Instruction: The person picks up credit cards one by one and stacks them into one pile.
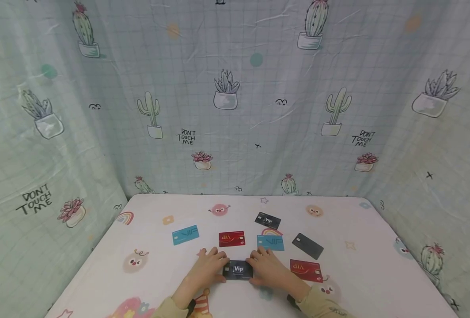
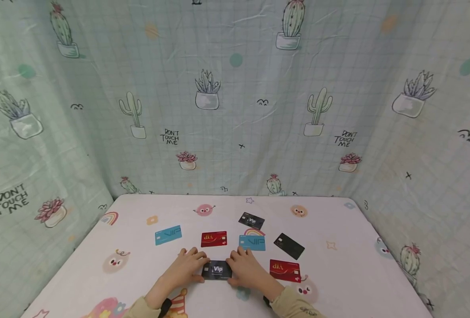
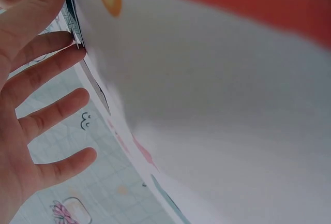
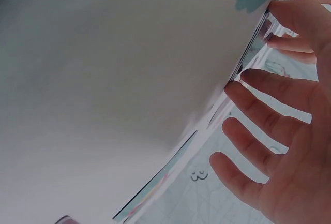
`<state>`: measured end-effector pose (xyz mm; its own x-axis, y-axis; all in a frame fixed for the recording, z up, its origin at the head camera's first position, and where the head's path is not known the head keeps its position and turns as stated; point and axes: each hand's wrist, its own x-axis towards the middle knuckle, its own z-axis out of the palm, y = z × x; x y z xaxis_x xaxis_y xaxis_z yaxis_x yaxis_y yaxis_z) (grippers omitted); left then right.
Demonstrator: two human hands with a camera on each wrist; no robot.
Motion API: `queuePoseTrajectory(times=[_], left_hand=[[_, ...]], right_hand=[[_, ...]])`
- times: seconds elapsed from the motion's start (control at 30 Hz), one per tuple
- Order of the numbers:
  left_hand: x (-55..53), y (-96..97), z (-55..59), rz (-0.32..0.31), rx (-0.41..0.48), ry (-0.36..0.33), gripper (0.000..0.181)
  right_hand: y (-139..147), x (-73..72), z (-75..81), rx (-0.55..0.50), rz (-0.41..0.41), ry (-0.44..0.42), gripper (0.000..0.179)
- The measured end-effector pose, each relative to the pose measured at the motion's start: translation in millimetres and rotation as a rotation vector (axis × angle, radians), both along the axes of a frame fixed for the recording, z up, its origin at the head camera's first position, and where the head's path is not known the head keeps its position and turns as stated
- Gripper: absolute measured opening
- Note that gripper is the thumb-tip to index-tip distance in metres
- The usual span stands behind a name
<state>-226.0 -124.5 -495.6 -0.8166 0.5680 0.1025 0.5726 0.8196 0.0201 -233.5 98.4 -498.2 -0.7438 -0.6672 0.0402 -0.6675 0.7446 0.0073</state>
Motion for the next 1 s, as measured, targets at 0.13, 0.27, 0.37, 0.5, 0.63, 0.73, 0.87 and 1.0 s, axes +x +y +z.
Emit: queuePoseTrajectory(times=[0.13, 0.27, 0.37, 0.5, 0.63, 0.73, 0.87, 1.0], left_hand=[[0.7, 0.0, 1.0, 0.001, -0.001, 0.004, 0.049], [1.5, 0.0, 1.9, -0.002, -0.002, 0.009, 0.049], [1.9, 0.4, 2.3, 0.001, -0.002, 0.01, 0.049], [1.8, 0.9, 2.5, 0.01, 0.002, 0.001, 0.05], [1.3, 0.8, 2.1, 0.007, 0.006, 0.0, 0.051], [1.2, 0.7, 1.9, 0.0, 0.003, 0.007, 0.051], [0.5, 0.3, 0.9, -0.001, -0.003, 0.007, 0.05], [-0.5, 0.1, -0.2, -0.004, -0.009, 0.007, 0.05]], right_hand=[[-1.0, 0.8, 1.7, 0.008, 0.0, 0.003, 0.052], [-1.2, 1.5, 2.9, 0.013, 0.006, 0.006, 0.052], [-1.2, 1.8, 3.5, 0.011, 0.008, 0.007, 0.051], [-1.1, 2.2, 3.7, 0.001, 0.009, 0.003, 0.051], [-0.8, 2.9, 3.6, -0.005, 0.001, -0.015, 0.051], [-0.4, 3.0, 3.0, -0.004, -0.008, -0.03, 0.052], [0.7, 2.3, 2.0, -0.008, -0.012, -0.039, 0.051], [1.7, 1.0, 0.3, -0.005, -0.012, -0.042, 0.051]])
